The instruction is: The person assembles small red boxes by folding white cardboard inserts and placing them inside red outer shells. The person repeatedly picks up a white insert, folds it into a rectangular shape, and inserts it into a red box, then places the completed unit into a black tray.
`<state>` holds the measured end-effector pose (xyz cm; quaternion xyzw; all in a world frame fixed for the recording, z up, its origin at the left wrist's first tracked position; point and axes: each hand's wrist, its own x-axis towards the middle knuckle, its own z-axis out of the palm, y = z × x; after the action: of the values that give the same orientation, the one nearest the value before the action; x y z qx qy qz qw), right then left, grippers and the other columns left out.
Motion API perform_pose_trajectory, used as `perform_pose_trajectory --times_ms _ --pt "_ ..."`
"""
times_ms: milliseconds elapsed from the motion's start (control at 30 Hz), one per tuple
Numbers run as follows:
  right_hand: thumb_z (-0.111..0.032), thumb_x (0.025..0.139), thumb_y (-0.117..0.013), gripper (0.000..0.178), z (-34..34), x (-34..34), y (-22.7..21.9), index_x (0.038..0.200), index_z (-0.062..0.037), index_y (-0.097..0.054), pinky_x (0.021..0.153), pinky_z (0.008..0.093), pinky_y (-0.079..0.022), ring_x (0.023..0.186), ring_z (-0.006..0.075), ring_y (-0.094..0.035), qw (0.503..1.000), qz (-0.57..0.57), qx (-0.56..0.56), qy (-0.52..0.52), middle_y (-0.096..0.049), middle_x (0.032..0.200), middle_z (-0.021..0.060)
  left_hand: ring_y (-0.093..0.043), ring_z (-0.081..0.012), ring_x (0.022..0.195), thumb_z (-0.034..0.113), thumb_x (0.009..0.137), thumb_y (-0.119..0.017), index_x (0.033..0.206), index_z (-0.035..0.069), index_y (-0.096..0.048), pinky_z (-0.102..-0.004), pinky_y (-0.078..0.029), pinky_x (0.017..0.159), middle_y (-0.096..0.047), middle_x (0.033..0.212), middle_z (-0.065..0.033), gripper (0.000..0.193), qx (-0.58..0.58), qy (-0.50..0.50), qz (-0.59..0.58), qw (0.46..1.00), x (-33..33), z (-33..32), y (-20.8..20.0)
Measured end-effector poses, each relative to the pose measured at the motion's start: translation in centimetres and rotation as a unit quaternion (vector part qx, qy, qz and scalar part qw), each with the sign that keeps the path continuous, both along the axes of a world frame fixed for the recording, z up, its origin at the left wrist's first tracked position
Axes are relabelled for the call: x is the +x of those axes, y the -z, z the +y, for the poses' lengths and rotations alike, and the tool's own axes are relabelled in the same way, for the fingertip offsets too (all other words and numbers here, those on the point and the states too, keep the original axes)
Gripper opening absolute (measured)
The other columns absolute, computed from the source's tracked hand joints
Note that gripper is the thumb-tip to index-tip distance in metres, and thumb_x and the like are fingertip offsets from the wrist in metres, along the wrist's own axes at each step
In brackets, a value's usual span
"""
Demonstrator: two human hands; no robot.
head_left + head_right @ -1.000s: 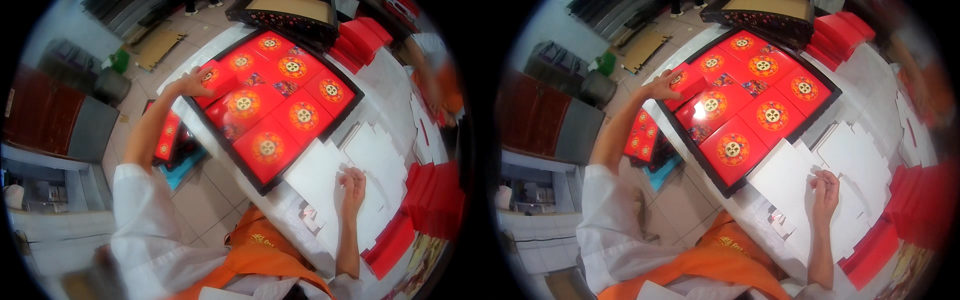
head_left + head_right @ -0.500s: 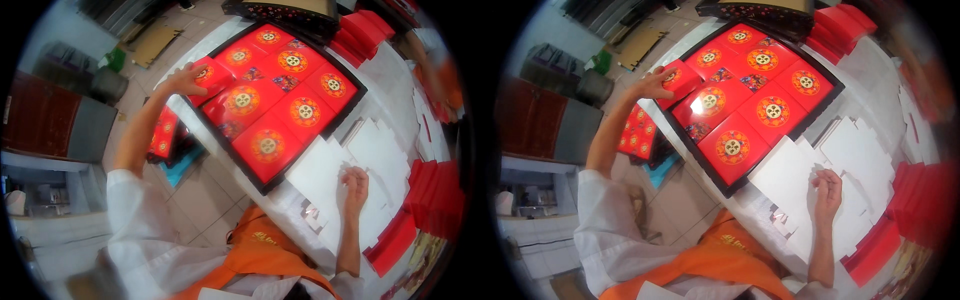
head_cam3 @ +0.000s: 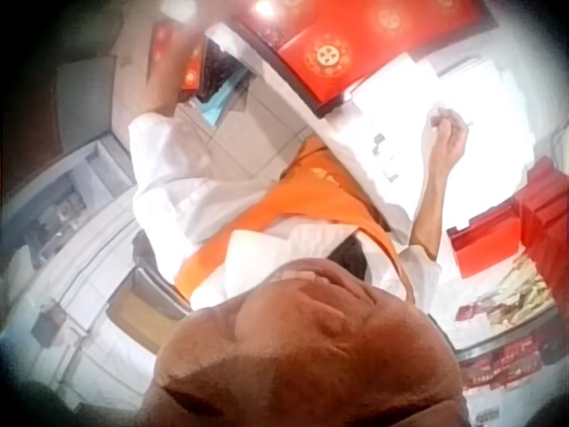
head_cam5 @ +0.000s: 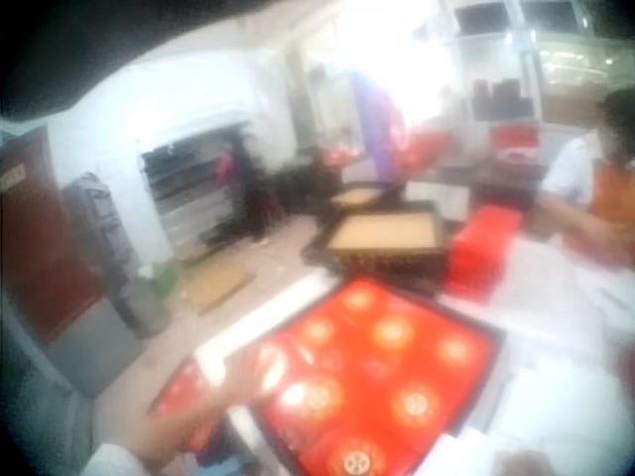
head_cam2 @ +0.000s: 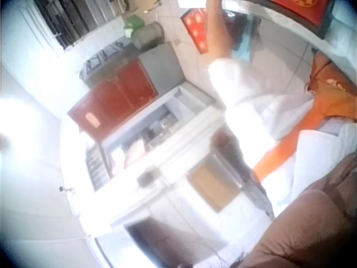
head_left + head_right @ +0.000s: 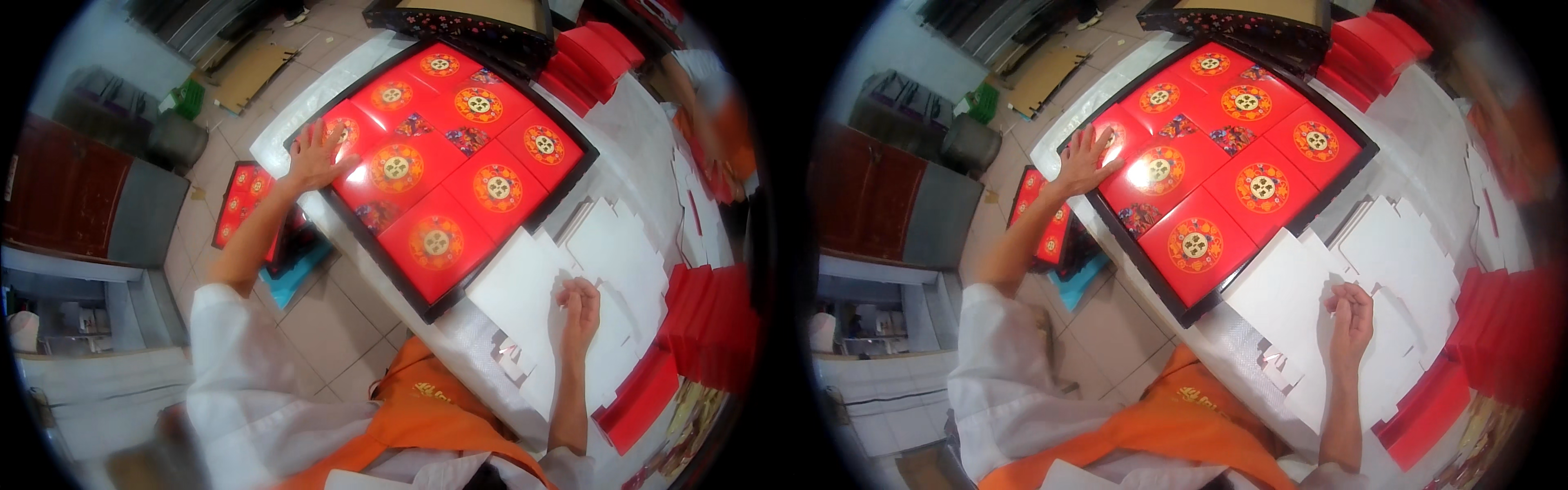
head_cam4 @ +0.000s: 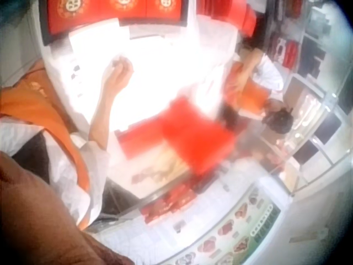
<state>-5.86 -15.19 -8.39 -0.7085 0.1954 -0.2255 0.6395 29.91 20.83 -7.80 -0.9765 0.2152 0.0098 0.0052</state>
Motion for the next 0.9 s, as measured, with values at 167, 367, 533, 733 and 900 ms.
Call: perform_pose_trajectory --times_ms 167,367,533,733,900 --pt "-0.012 0.090 -0.046 0.018 0.2 0.3 0.1 0.104 -0.0023 -0.050 0.069 0.0227 -0.041 0.075 0.0100 -0.050 1.000 -0.011 0.006 0.014 -0.057 0.091 0.0047 -0.010 -0.0315 0.133 0.064 0.082 -0.029 0.138 0.020 -0.020 -0.0582 -0.008 0.101 -0.014 0.143 -0.0184 0.072 0.092 0.019 0.037 0.995 0.8 -0.7 -0.3" --pt "-0.007 0.089 -0.043 0.017 -0.3 1.4 -3.1 0.102 0.0010 -0.050 0.074 0.0246 -0.042 0.081 0.0110 -0.052 0.998 0.034 0.048 -0.021 -0.056 0.094 0.0070 -0.027 -0.0356 0.125 0.035 0.079 -0.057 0.132 0.001 -0.027 -0.0484 -0.020 0.102 -0.029 0.133 -0.0227 0.070 -0.324 -0.049 -0.164 0.931 -3.5 1.8 1.1" --pt "-0.020 0.088 -0.049 0.030 -5.7 11.3 -6.3 0.106 0.0038 -0.049 0.087 0.0291 -0.037 0.098 0.0208 -0.051 0.961 0.005 -0.273 -0.030 -0.055 0.104 0.0136 -0.017 -0.0318 0.129 0.029 0.078 -0.062 0.135 -0.004 -0.013 -0.0382 -0.019 0.105 -0.013 0.139 -0.0207 0.081 -0.640 -0.274 0.065 0.715 -20.6 -4.1 4.3" --pt "-0.028 0.082 -0.056 0.040 -17.6 22.9 2.1 0.105 0.0040 -0.053 0.080 0.0353 -0.042 0.087 0.0243 -0.055 0.934 0.163 -0.314 -0.053 -0.060 0.091 0.0144 -0.015 -0.0324 0.130 0.040 0.074 -0.065 0.135 -0.003 -0.013 -0.0400 -0.019 0.105 -0.016 0.137 -0.0235 0.091 -0.595 -0.236 0.049 0.767 -23.5 -8.1 8.5" --pt "-0.027 0.083 -0.054 0.038 -11.3 22.8 -0.8 0.107 0.0028 -0.050 0.057 0.0280 -0.046 0.074 0.0150 -0.055 0.917 0.260 -0.231 -0.197 -0.058 0.089 0.0093 -0.031 -0.0289 0.122 0.032 0.075 -0.066 0.137 0.003 -0.011 -0.0383 -0.030 0.099 -0.024 0.135 -0.0185 0.088 -0.759 -0.326 0.160 0.540 -24.7 -5.0 6.0"
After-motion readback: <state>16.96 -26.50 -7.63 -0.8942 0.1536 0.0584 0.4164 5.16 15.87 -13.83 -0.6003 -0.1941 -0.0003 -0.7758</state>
